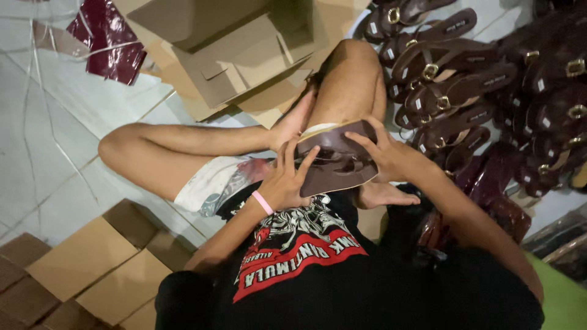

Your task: The person sits on the floor and packs brown sandals into cardboard boxes. They pick up a pair of sandals, place them into a box, and close the lid. This process is repeated multiple times with different pairs of sandals.

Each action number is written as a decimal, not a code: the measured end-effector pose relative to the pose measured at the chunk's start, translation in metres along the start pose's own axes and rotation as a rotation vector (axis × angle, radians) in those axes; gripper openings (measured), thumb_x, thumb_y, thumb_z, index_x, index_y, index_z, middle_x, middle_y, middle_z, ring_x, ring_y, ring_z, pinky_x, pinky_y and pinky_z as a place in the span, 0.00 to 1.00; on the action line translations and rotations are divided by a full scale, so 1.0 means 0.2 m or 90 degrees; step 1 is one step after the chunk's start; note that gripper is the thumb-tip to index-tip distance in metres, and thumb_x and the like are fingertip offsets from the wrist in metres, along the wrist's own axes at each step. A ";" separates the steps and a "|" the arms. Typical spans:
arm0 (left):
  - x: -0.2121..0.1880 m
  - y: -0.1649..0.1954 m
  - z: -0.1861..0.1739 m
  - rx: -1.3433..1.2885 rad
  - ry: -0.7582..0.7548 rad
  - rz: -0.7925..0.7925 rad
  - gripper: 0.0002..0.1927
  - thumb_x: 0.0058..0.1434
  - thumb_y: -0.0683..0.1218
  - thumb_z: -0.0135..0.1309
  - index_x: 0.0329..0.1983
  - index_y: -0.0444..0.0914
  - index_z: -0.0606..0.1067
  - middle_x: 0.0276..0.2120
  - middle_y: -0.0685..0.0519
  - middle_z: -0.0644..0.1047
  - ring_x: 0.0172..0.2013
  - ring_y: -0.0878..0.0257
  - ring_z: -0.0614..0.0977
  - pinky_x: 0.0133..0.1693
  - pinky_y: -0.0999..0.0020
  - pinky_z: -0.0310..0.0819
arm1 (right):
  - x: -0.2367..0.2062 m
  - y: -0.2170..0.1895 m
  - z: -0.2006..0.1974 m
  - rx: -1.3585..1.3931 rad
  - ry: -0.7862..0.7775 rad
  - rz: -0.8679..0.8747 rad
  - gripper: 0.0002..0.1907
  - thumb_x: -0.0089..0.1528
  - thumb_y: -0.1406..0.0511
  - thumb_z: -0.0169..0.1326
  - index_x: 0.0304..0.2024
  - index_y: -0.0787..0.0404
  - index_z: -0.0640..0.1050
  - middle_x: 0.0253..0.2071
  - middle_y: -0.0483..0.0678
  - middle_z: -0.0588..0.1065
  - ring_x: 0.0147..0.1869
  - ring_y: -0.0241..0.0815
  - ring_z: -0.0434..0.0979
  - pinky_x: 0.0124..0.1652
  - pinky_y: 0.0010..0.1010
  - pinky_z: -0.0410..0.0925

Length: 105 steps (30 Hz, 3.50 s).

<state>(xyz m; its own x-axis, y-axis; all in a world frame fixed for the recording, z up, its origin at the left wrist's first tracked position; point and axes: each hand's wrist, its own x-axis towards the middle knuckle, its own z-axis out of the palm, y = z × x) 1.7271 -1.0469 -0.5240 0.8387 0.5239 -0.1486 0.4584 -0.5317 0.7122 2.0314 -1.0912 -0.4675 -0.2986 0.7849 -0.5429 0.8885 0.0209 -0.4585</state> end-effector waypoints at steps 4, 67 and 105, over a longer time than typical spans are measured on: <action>0.00 -0.03 -0.07 0.023 0.097 0.077 0.68 0.34 0.57 0.74 0.77 0.47 0.49 0.69 0.28 0.53 0.66 0.28 0.59 0.60 0.30 0.61 | 0.00 0.00 0.02 -0.013 0.161 -0.120 0.54 0.39 0.65 0.74 0.66 0.47 0.62 0.67 0.67 0.52 0.61 0.76 0.70 0.57 0.52 0.70; 0.33 -0.56 -0.44 0.297 0.035 -0.349 0.68 0.41 0.61 0.73 0.81 0.40 0.48 0.54 0.29 0.70 0.53 0.31 0.75 0.56 0.45 0.72 | 1.16 0.17 0.03 -0.300 0.420 -0.243 0.42 0.48 0.60 0.70 0.64 0.44 0.68 0.73 0.51 0.61 0.76 0.56 0.59 0.69 0.52 0.55; 0.18 -0.97 -0.93 -0.093 0.160 -0.437 0.41 0.56 0.46 0.68 0.76 0.47 0.69 0.37 0.35 0.82 0.39 0.49 0.84 0.43 0.59 0.80 | 1.09 0.25 -0.29 0.186 0.183 -0.181 0.55 0.62 0.49 0.61 0.79 0.55 0.43 0.78 0.64 0.50 0.79 0.60 0.57 0.70 0.39 0.57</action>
<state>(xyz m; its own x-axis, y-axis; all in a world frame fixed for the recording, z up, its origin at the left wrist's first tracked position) 1.6134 -0.8020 -0.5397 0.2769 0.8523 -0.4437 0.7966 0.0546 0.6020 2.0304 -0.8838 -0.5685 -0.3703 0.9132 -0.1698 0.6383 0.1174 -0.7608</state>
